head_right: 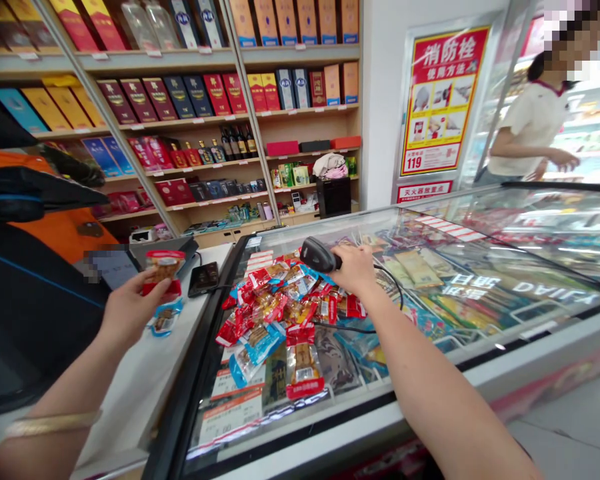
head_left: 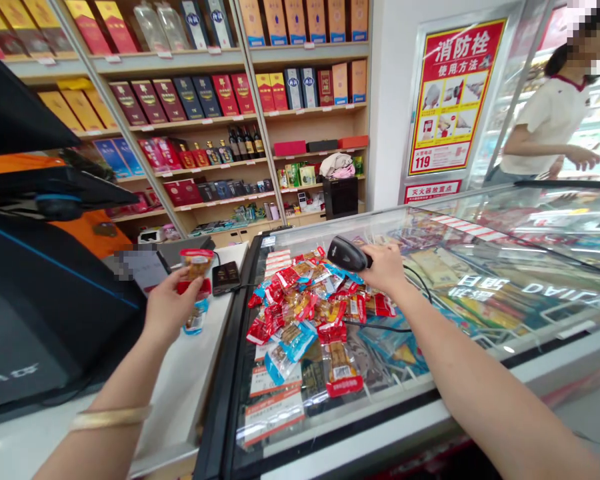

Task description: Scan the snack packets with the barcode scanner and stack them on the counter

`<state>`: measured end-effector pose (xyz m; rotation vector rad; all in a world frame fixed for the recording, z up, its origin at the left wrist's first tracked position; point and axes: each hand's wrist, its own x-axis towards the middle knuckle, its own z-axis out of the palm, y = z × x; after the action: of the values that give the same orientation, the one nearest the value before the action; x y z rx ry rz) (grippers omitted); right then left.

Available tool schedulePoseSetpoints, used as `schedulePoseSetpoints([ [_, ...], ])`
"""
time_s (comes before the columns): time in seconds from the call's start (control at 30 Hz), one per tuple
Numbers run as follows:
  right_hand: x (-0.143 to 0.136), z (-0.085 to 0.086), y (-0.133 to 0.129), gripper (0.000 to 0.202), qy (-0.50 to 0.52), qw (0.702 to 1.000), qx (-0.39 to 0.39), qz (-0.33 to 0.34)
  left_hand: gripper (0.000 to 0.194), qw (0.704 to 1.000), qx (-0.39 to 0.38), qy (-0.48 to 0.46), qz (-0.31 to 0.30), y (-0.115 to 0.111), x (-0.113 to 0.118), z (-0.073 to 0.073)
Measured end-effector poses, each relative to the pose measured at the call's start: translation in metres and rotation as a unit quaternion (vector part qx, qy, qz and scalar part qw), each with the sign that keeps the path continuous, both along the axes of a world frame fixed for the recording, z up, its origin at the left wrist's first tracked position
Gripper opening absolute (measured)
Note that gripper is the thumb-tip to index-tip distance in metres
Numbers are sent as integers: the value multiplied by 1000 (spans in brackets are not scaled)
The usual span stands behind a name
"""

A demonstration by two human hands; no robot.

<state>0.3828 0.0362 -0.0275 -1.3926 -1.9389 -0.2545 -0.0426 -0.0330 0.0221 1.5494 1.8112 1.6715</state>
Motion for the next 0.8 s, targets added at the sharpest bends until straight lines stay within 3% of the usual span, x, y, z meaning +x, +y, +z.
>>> schedulePoseSetpoints([
  [0.13,-3,5,-4,27,10,998,30,46,48,987,15,-155,-38,22,63,8],
  [0.27,-5,13,-10,29,3,996,36,83,47,960,45,-247,-123,32,97,3],
  [0.5,-10,23,-17,35,-44,990,12,131,47,960,26,-236,-151,31,111,-15],
  [0.8,-18,25,-22,30,-67,984,-2,165,45,954,23,-250,-162,30,115,-16],
])
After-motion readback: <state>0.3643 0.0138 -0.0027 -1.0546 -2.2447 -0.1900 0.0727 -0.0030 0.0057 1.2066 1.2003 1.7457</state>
